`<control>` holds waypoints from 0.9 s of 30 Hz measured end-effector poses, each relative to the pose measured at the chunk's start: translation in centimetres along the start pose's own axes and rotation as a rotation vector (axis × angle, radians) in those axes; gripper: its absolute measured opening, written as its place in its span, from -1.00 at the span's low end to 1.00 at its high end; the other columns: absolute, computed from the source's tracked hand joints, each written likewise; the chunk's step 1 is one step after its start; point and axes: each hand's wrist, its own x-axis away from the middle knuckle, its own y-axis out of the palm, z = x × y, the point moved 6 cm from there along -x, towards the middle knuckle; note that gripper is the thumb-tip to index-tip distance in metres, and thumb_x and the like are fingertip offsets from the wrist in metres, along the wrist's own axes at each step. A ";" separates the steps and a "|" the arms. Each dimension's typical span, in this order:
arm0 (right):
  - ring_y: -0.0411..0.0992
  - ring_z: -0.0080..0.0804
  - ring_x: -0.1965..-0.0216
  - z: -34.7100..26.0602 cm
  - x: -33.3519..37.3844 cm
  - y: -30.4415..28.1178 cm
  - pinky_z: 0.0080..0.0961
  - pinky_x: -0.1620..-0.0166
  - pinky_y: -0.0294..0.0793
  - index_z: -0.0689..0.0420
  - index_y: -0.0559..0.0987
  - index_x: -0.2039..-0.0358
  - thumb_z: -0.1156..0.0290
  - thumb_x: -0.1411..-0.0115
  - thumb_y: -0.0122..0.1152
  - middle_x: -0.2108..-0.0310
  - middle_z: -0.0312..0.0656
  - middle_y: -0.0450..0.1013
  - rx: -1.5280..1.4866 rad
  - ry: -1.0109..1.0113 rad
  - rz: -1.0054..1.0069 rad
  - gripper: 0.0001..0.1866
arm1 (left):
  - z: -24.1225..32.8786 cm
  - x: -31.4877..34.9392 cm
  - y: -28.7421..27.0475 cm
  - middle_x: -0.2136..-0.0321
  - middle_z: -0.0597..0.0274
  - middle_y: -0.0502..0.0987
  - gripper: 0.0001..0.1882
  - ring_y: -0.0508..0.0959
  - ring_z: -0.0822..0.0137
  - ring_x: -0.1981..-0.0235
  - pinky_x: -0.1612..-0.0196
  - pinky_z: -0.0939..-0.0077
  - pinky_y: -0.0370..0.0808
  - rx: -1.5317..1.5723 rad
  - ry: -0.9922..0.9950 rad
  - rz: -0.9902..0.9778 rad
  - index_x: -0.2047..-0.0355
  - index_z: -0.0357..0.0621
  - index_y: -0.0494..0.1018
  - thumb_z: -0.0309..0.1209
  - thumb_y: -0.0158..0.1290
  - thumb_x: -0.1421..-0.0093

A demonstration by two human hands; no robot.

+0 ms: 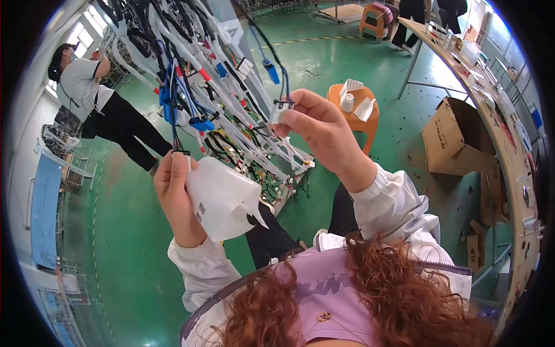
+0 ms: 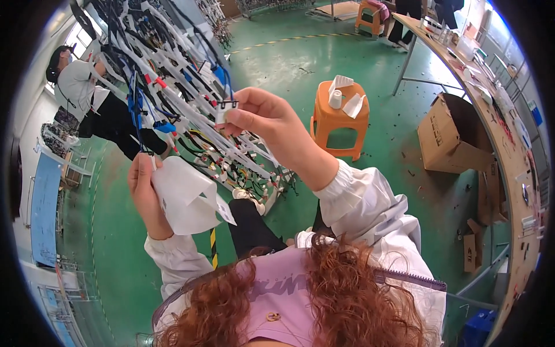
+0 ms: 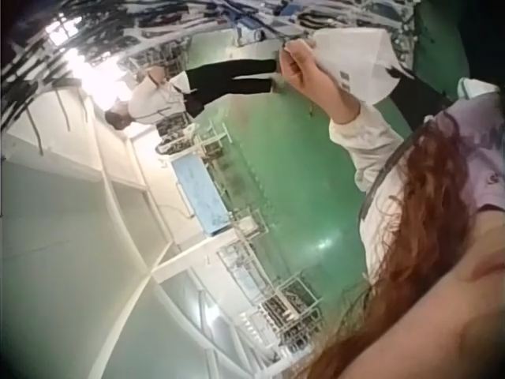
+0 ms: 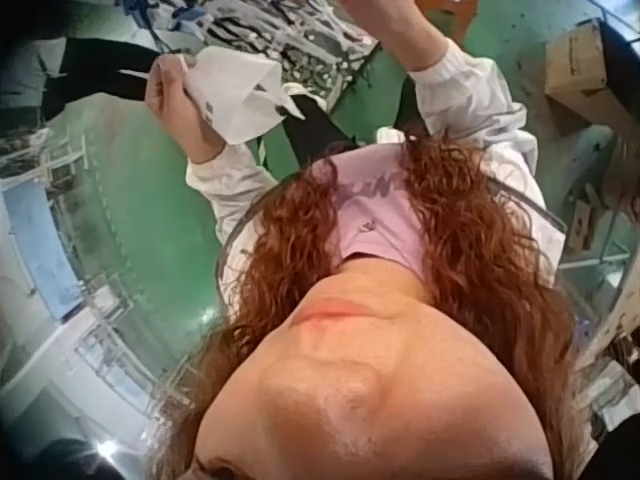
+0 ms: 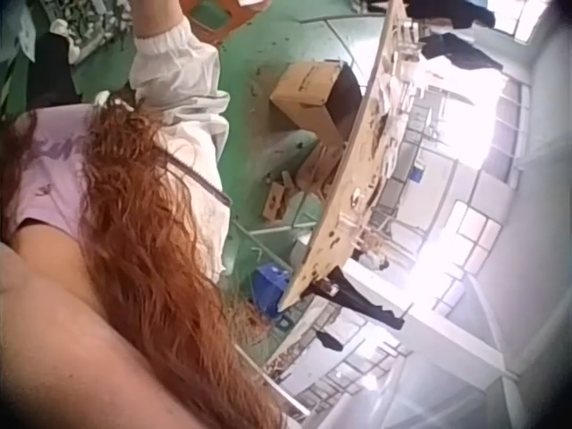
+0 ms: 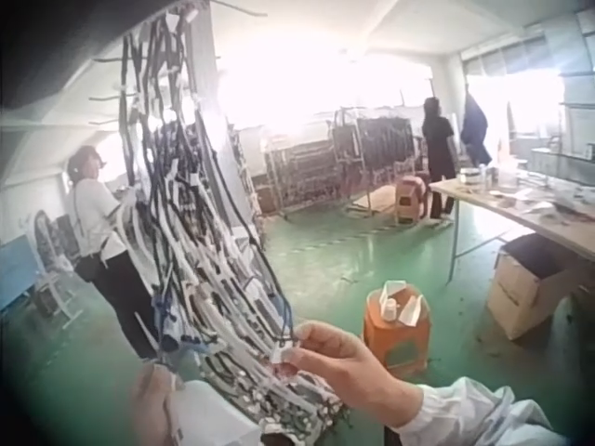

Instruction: Applying QR code labels to specific components of a large wire harness assembly.

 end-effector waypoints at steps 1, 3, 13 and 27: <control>0.39 -0.52 0.32 -0.3 0.1 -0.1 -0.59 0.19 0.35 0.22 0.36 0.31 0.48 -0.15 0.00 0.36 -0.15 0.44 0.047 -0.055 0.034 -0.88 | 0.0 0.1 0.2 0.66 0.45 0.29 -0.70 0.17 0.66 0.60 0.54 0.80 0.06 0.095 0.017 -0.020 0.61 -0.16 0.34 -0.27 -0.08 -0.20; 0.39 -0.49 0.27 -0.2 -0.2 0.3 -0.58 0.15 0.33 0.20 0.31 0.34 0.49 -0.16 -0.01 0.29 -0.11 0.43 0.201 -0.102 0.002 -0.91 | -0.4 0.6 0.0 0.65 0.44 0.29 -0.70 0.19 0.65 0.60 0.54 0.80 0.08 0.158 -0.065 0.007 0.60 -0.16 0.33 -0.26 -0.10 -0.21; 0.31 -0.61 0.18 4.9 -3.9 5.7 -0.67 0.17 0.31 0.18 0.22 0.11 0.53 -0.10 0.07 0.11 -0.21 0.29 0.223 -0.062 -0.235 -0.65 | -0.4 1.1 -0.4 0.62 0.37 0.31 -0.70 0.27 0.58 0.59 0.49 0.75 0.20 0.380 -0.201 -0.126 0.55 -0.16 0.29 -0.22 -0.17 -0.23; 0.19 -0.59 0.47 5.0 -2.0 7.1 -0.62 0.36 0.18 0.18 0.32 0.12 0.48 -0.15 -0.10 0.52 -0.40 0.22 -0.847 0.388 -0.407 -0.74 | 0.3 1.4 3.0 0.60 0.34 0.42 -0.71 0.35 0.63 0.65 0.59 0.78 0.21 0.214 -0.115 -0.161 0.13 -0.26 0.33 -0.49 -0.04 -0.11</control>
